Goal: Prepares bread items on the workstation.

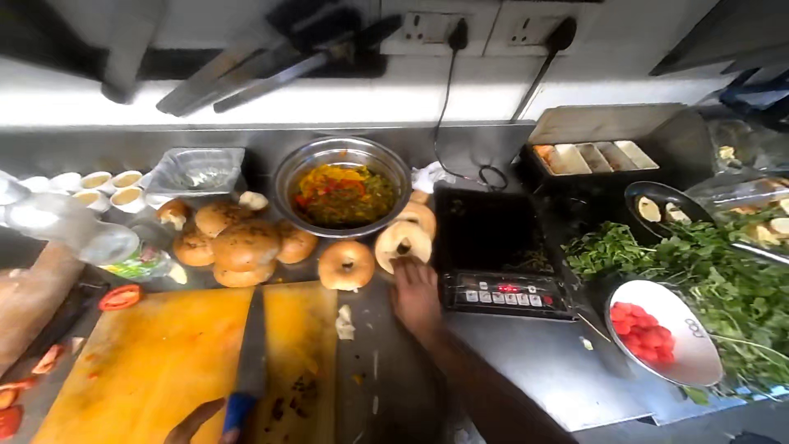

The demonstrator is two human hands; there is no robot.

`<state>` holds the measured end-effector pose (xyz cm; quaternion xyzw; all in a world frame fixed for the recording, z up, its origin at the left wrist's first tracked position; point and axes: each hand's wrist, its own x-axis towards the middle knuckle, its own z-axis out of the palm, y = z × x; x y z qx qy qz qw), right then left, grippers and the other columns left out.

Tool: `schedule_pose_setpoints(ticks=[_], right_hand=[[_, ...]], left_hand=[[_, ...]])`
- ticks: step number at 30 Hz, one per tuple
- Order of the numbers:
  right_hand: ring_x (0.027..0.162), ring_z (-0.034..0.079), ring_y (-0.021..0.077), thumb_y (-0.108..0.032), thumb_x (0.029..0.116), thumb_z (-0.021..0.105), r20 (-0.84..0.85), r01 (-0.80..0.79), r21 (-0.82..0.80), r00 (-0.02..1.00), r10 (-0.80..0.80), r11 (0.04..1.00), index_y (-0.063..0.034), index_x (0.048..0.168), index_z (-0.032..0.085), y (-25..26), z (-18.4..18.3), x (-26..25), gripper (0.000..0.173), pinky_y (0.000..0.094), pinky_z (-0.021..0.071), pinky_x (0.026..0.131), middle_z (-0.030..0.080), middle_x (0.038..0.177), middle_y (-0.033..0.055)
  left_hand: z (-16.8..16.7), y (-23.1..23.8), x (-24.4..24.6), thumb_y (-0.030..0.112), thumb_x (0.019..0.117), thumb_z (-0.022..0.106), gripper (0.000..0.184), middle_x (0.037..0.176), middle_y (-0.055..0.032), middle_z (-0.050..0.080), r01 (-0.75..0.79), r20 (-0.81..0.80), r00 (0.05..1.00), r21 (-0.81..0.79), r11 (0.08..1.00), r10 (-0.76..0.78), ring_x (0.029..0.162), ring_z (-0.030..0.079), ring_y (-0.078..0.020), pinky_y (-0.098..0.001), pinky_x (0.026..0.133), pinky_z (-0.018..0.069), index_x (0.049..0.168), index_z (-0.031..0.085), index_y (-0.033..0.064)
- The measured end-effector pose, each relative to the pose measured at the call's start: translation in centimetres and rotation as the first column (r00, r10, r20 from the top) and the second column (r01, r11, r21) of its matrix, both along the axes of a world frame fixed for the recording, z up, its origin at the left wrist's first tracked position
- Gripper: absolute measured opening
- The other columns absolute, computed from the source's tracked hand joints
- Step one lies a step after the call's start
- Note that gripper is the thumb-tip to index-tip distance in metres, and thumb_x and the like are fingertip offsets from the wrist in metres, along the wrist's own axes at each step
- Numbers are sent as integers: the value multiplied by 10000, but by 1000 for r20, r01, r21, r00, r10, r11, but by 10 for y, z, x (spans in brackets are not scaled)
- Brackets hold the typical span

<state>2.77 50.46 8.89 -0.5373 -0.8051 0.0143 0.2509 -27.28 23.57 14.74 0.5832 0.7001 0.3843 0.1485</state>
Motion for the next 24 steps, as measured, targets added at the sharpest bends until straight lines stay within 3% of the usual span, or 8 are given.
schedule_pose_setpoints(ticks=[2, 4, 8, 11, 14, 18, 21, 24], right_hand=[[1431, 446, 347, -188, 899, 733, 207, -60, -76, 975, 74, 995, -180, 1403, 584, 21, 9, -2, 526, 615, 345, 1147, 584, 1441, 112], [1433, 442, 364, -119, 900, 725, 283, -134, -73, 948, 149, 988, -202, 1399, 593, 39, 17, 1, 524, 656, 337, 1140, 583, 1433, 131], [1427, 439, 340, -180, 841, 781, 297, -111, -137, 943, 148, 984, -181, 1385, 599, 65, 31, 22, 573, 658, 310, 1146, 566, 1452, 93], [1491, 357, 323, -255, 842, 770, 277, -43, -235, 955, 109, 971, -204, 1473, 526, 73, 40, 36, 678, 662, 244, 1179, 520, 1524, 48], [1539, 269, 319, -250, 873, 719, 263, 23, -269, 964, 50, 963, -247, 1528, 482, 78, 40, 37, 697, 670, 217, 1189, 454, 1592, -1], [1583, 74, 398, -231, 941, 667, 345, 35, -315, 935, 80, 949, -220, 1621, 327, 83, 31, 28, 760, 740, 109, 1194, 259, 1699, 61], [1556, 176, 437, -39, 952, 592, 403, 17, -243, 911, 85, 970, -261, 1608, 358, 99, 31, 22, 730, 768, 131, 1175, 394, 1625, 119], [1532, 243, 449, 26, 938, 575, 432, -43, -271, 887, 162, 962, -294, 1615, 332, 118, 31, 26, 787, 775, 83, 1179, 492, 1542, 158]], left_hand=[[4, 24, 19, 244, 1013, 620, 429, 1256, -276, 625, 90, 5, 996, 38, 995, -90, 1203, 623, -277, -436, 1053, 513, 1266, 576, -99], [8, 41, 38, 250, 996, 644, 458, 1273, -292, 622, 129, 17, 992, 4, 992, -129, 1187, 636, -298, -437, 1024, 526, 1284, 580, -100], [15, 57, 59, 207, 986, 671, 427, 1268, -240, 643, 202, 109, 974, -27, 979, -198, 1193, 642, -273, -441, 1043, 529, 1293, 578, -75], [24, 81, 75, 125, 965, 682, 489, 1292, -219, 630, 194, 344, 923, -26, 981, -174, 1153, 665, -248, -422, 1009, 562, 1352, 499, -112], [42, 143, 93, 181, 990, 612, 524, 1326, -147, 647, 118, 671, 741, -127, 985, -3, 1167, 676, -262, -425, 971, 596, 1444, 453, -28], [53, 253, 110, 214, 1089, 496, 439, 1247, -236, 635, -75, 920, 284, -260, 963, 271, 1033, 706, -314, -428, 860, 607, 1459, 404, -4], [53, 307, 114, 208, 1064, 554, 476, 1140, -247, 650, -235, 915, 200, -301, 924, 349, 879, 719, -305, -403, 745, 618, 1472, 383, 32], [48, 321, 119, 152, 1049, 578, 538, 1135, -249, 611, -296, 901, 187, -328, 897, 391, 819, 698, -287, -388, 696, 613, 1508, 319, 51]])
